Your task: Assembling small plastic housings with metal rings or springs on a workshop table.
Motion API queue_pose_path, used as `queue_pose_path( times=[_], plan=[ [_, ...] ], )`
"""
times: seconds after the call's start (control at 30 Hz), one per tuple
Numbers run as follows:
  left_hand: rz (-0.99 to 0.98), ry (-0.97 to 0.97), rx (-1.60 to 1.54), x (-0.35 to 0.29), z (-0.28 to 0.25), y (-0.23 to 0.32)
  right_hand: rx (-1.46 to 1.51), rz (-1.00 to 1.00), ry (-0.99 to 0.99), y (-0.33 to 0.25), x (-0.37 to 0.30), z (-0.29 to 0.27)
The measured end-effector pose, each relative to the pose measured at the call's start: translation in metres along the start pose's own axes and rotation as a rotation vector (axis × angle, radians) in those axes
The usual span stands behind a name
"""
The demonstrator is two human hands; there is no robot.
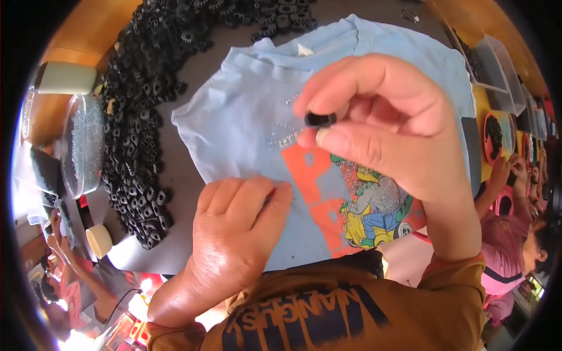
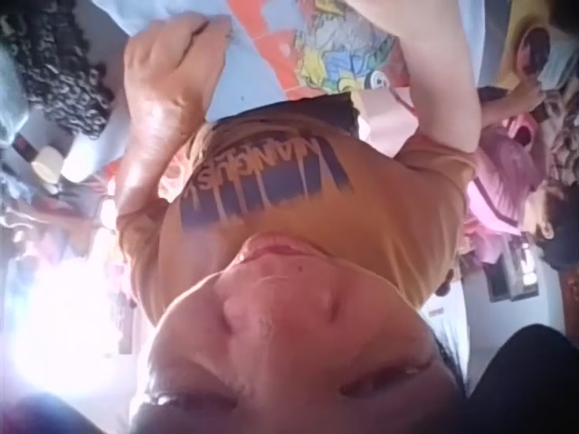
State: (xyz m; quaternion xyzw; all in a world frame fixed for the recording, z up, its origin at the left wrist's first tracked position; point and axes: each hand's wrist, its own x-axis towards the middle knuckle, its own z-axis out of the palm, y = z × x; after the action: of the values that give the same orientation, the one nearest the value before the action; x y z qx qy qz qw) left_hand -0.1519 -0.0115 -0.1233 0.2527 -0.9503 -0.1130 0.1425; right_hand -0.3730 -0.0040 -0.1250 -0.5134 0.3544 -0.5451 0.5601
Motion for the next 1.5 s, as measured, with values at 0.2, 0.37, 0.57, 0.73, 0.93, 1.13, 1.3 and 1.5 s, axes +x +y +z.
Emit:
queue_pose_path(
  times=[0.2, 0.37, 0.57, 0.73, 0.93, 1.13, 1.3, 1.5],
  plan=[
    [-0.006, 0.034, -0.099, 0.008, -0.013, -0.005, -0.004, -0.036, -0.02, -0.006, 0.0, 0.003],
    [-0.182, 0.176, -0.508, 0.018, -0.032, -0.012, -0.048, 0.099, -0.013, -0.013, -0.002, 0.009],
    [-0.326, 0.211, -0.811, 0.025, -0.03, -0.017, -0.049, 0.021, -0.003, -0.001, 0.002, 0.015],
    [-0.251, 0.227, -0.834, 0.023, -0.023, -0.021, -0.047, 0.095, -0.028, -0.002, 0.002, 0.017],
    [-0.345, 0.181, -0.944, 0.023, -0.023, -0.02, -0.163, 0.1, -0.121, -0.001, 0.002, 0.015],
    [-0.262, 0.3, -0.896, 0.022, -0.016, -0.027, -0.15, 0.126, -0.08, 0.0, 0.003, 0.02],
    [-0.252, 0.2, -0.926, 0.019, -0.018, -0.026, -0.26, 0.029, -0.113, 0.003, 0.005, 0.019],
    [-0.049, 0.356, -0.562, 0.019, -0.008, -0.028, -0.266, 0.02, -0.105, 0.003, 0.006, 0.022]
  ],
)
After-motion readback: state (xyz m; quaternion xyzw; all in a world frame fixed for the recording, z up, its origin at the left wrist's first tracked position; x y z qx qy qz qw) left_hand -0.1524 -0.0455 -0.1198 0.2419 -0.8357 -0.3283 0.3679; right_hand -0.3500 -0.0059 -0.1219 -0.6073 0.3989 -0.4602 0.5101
